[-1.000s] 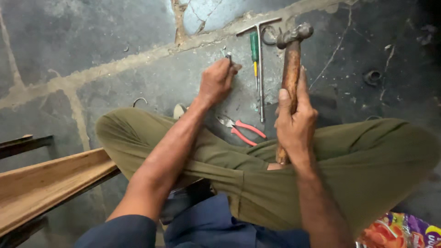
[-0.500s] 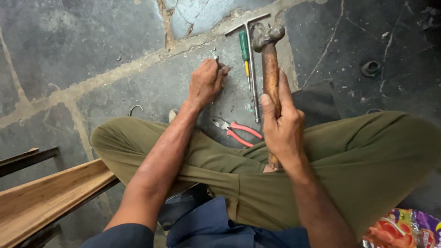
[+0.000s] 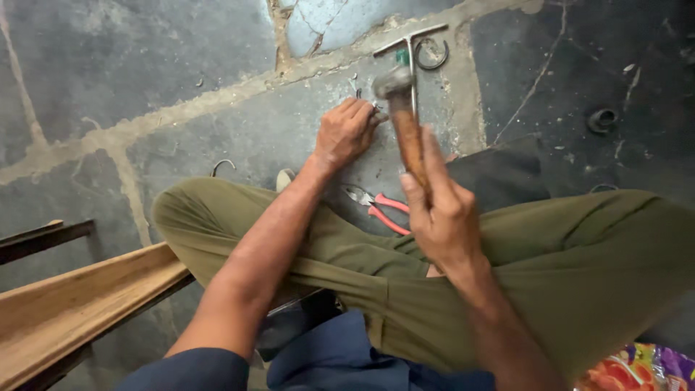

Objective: The person sits on the floor and uses a hammer and a metal punch to repeatedly strike and shape a small metal piece. They adjust the metal piece and the punch between strikes. The person also briefly uses a screwdriver to work on the metal piece.

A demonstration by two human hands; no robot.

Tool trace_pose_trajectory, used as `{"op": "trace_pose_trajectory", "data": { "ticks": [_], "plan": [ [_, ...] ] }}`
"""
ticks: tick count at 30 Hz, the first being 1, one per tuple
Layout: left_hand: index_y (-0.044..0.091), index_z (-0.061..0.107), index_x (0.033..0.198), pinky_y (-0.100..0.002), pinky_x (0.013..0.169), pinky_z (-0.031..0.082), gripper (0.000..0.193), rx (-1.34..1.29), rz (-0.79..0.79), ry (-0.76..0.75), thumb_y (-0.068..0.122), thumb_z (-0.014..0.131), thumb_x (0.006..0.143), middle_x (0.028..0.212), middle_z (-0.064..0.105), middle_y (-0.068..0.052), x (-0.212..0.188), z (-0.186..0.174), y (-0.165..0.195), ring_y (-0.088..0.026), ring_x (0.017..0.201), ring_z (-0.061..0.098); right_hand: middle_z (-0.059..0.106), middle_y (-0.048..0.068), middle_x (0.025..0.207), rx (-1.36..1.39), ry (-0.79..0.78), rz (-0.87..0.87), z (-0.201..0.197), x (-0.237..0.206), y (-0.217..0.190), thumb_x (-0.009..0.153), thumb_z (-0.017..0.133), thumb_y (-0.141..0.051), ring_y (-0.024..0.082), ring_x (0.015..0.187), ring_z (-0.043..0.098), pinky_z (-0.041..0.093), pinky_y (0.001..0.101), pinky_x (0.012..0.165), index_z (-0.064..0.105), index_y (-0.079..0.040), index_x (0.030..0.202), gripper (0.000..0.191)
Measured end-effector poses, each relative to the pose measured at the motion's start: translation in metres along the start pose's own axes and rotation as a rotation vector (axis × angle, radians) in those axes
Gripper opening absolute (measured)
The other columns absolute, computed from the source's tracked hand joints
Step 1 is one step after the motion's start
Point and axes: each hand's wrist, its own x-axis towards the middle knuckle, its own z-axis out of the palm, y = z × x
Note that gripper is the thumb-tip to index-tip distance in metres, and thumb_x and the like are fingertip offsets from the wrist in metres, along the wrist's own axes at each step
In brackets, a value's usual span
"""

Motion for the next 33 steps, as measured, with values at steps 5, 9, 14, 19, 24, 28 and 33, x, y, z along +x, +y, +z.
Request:
{"op": "trace_pose_trajectory", "data": {
  "ticks": [5, 9, 14, 19, 24, 28, 33],
  "plan": [
    [0.005, 0.062, 0.095, -0.042, 0.069, 0.053, 0.016, -0.015, 0.035, 0.013, 0.015, 0.073, 0.092, 0.087, 0.062, -0.012, 0.001, 0.003, -0.004, -0.032, 0.082, 0.063, 0.071, 0.028, 0.117, -0.044, -0.015, -0.044, -0.003, 0.007, -0.010, 0.107, 0.065, -0.018, 0.041, 0.095, 0.075, 0.058, 0.0424, 0.075, 0.040, -0.004, 0.160, 0.060],
    [0.007, 0.061, 0.093, -0.042, 0.069, 0.052, 0.019, -0.036, 0.013, 0.020, 0.019, 0.076, 0.096, 0.085, 0.062, -0.010, 0.000, 0.006, -0.003, -0.030, 0.081, 0.063, 0.071, 0.023, 0.100, 0.158, 0.146, 0.117, -0.022, -0.008, -0.033, 0.106, 0.058, -0.019, 0.035, 0.076, 0.069, 0.057, 0.0391, 0.068, 0.032, -0.006, 0.161, 0.063],
    [0.005, 0.061, 0.095, -0.043, 0.068, 0.052, 0.018, -0.035, 0.054, 0.037, 0.018, 0.074, 0.094, 0.085, 0.062, -0.011, 0.004, 0.002, -0.002, -0.031, 0.080, 0.063, 0.069, 0.023, 0.090, 0.233, 0.176, 0.090, -0.006, -0.005, -0.028, 0.106, 0.060, -0.019, 0.031, 0.074, 0.066, 0.056, 0.0381, 0.065, 0.030, -0.007, 0.163, 0.066],
    [0.005, 0.060, 0.096, -0.043, 0.069, 0.052, 0.020, -0.027, 0.042, 0.086, 0.019, 0.074, 0.097, 0.086, 0.060, -0.011, 0.002, 0.001, -0.001, -0.032, 0.081, 0.063, 0.071, 0.025, 0.089, -0.059, -0.042, 0.036, 0.001, 0.007, -0.020, 0.108, 0.063, -0.016, 0.029, 0.079, 0.074, 0.055, 0.0390, 0.066, 0.038, -0.006, 0.162, 0.061],
    [0.006, 0.061, 0.095, -0.043, 0.068, 0.052, 0.018, -0.048, 0.021, 0.053, 0.019, 0.074, 0.096, 0.085, 0.061, -0.012, -0.004, 0.006, -0.006, -0.032, 0.080, 0.063, 0.068, 0.020, 0.080, 0.137, 0.225, 0.148, -0.023, -0.015, -0.050, 0.104, 0.057, -0.016, 0.030, 0.061, 0.065, 0.053, 0.0388, 0.060, 0.035, -0.006, 0.159, 0.060],
    [0.006, 0.060, 0.093, -0.043, 0.067, 0.052, 0.021, -0.026, 0.030, 0.090, 0.019, 0.076, 0.097, 0.084, 0.060, -0.011, -0.001, 0.007, -0.006, -0.031, 0.079, 0.063, 0.069, 0.021, 0.081, 0.071, 0.129, 0.120, -0.007, 0.005, -0.044, 0.104, 0.059, -0.015, 0.033, 0.068, 0.069, 0.054, 0.0411, 0.062, 0.037, -0.006, 0.159, 0.060],
    [0.005, 0.060, 0.094, -0.042, 0.068, 0.052, 0.018, -0.021, 0.048, 0.098, 0.017, 0.074, 0.094, 0.086, 0.061, -0.010, -0.001, 0.007, -0.004, -0.030, 0.081, 0.064, 0.072, 0.026, 0.091, -0.156, -0.023, 0.035, -0.008, 0.020, -0.056, 0.105, 0.064, -0.014, 0.039, 0.081, 0.075, 0.056, 0.0443, 0.066, 0.038, -0.003, 0.160, 0.062]
  ]
}}
